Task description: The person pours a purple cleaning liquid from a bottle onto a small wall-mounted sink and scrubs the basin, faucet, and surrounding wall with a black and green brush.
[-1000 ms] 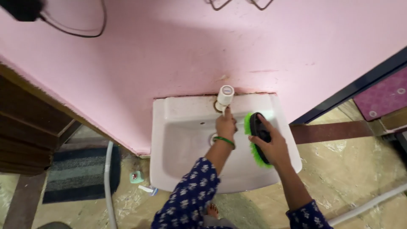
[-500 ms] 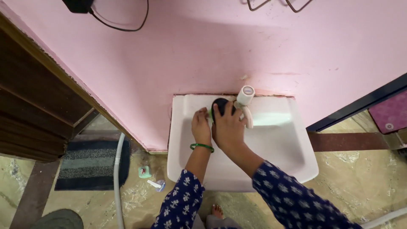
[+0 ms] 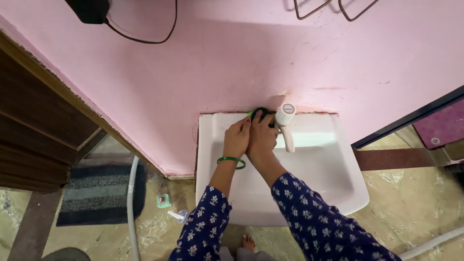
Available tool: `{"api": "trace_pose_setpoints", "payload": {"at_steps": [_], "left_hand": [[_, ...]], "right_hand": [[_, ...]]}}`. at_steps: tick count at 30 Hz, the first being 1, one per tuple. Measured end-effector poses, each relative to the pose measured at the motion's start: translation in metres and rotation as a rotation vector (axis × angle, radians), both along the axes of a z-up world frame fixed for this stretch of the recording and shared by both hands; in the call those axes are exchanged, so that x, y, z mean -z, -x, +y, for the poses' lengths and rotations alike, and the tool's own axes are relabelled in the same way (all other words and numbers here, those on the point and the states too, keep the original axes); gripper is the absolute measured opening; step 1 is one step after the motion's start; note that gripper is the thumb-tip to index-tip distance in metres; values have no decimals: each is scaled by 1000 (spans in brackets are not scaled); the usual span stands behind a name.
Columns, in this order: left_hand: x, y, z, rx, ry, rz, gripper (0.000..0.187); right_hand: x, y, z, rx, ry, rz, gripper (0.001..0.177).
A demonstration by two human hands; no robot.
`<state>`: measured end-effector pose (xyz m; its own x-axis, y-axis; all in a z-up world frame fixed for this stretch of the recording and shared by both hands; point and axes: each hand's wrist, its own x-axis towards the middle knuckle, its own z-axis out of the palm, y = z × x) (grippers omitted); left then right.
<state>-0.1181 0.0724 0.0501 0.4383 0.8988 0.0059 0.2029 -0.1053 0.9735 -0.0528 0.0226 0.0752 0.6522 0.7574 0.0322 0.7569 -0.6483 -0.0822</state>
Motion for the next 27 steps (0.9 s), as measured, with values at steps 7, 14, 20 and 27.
{"api": "trace_pose_setpoints", "payload": {"at_steps": [7, 14, 20, 27], "left_hand": [[5, 7, 11, 215, -151, 204, 41], [3, 12, 16, 345, -268, 460, 51], [7, -13, 31, 323, -287, 330, 40], [20, 22, -5, 457, -360, 340, 42]], "right_hand": [[17, -3, -13, -201, -127, -238, 87], [18, 3, -22, -235, 21, -139, 75], [22, -14, -6, -159, -101, -97, 105], [16, 9, -38, -178, -82, -69, 82]]}}
